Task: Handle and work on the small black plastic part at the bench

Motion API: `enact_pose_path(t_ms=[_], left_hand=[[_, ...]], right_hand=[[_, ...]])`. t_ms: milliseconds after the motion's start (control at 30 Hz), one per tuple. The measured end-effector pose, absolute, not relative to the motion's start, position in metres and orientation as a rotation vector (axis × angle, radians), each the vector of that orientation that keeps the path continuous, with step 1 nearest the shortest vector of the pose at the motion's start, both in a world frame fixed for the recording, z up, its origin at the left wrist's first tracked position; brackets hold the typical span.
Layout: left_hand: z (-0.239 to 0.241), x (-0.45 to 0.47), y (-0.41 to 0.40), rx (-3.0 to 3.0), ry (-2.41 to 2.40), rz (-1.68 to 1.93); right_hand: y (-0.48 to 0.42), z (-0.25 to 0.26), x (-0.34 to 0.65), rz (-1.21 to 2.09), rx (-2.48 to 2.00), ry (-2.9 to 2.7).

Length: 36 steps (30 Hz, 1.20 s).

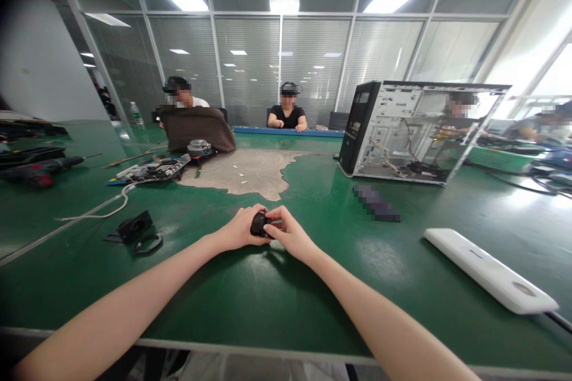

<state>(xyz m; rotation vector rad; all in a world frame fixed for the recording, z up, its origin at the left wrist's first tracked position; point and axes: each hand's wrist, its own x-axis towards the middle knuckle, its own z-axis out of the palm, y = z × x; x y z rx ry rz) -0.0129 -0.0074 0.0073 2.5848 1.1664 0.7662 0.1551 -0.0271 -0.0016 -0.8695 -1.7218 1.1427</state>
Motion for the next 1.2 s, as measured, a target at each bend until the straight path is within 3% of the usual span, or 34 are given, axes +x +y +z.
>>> enact_pose_path(t_ms=[1200], left_hand=[[0.0079,-0.0133,-0.0064,2.605,1.167,0.749]], right_hand=[[-0.0245,-0.0015,0.1587,1.220,-0.865,-1.739]])
